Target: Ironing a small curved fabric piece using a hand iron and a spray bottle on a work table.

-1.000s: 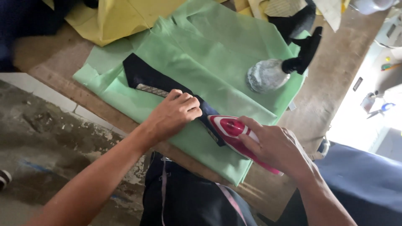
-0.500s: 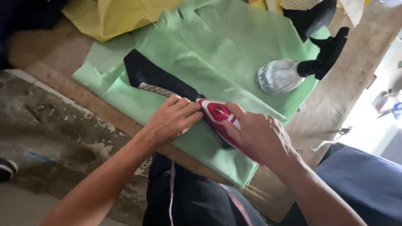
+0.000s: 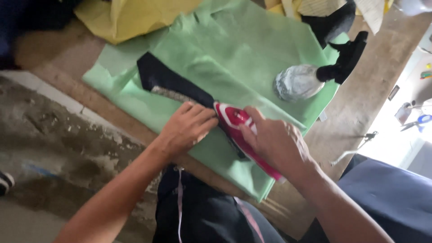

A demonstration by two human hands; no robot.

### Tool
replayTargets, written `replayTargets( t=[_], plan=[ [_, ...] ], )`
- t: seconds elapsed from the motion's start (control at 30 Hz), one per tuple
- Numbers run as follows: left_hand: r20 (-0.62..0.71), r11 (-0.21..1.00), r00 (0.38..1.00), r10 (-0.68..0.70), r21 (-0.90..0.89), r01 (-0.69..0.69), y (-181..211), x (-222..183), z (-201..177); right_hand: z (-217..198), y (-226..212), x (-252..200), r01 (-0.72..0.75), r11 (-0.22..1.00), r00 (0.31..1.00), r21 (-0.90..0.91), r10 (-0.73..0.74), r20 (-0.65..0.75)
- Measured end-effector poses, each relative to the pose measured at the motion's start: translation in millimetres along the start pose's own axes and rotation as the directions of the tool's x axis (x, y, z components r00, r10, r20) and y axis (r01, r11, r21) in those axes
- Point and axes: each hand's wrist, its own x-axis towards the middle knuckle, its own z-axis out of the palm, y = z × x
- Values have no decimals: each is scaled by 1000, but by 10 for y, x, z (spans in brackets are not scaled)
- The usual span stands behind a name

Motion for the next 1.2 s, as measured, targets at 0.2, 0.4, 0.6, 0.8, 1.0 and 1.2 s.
replayTargets(
  t=[0.2,0.4,0.6,0.8,1.0,1.2],
  plan=[
    [-31,1000,1000,6,1,-6,15,64,-77,25,-10,-135,-12,999,999,50,15,-50],
    [-53,1000,999,11,-13,-12,-18,-9,35,227,289,-440,-91,993,993,78,85,82],
    [-33,1000,999,-10,0,10,0,-1,2,34,105,-224,46,996,998,76,-48,26],
    [-15,1000,1000,-17,11,17,51,59,-122,-30,-51,-61,35,994,996,100,-27,-82],
    [5,999,1000,-31,-30,31,93,78,-109,135,120,-401,-145,982,989,124,143,24],
    [-8,997,998,67,-47,-67,330,224,-52,264,364,-748,-262,937,963,230,239,125]
  ],
)
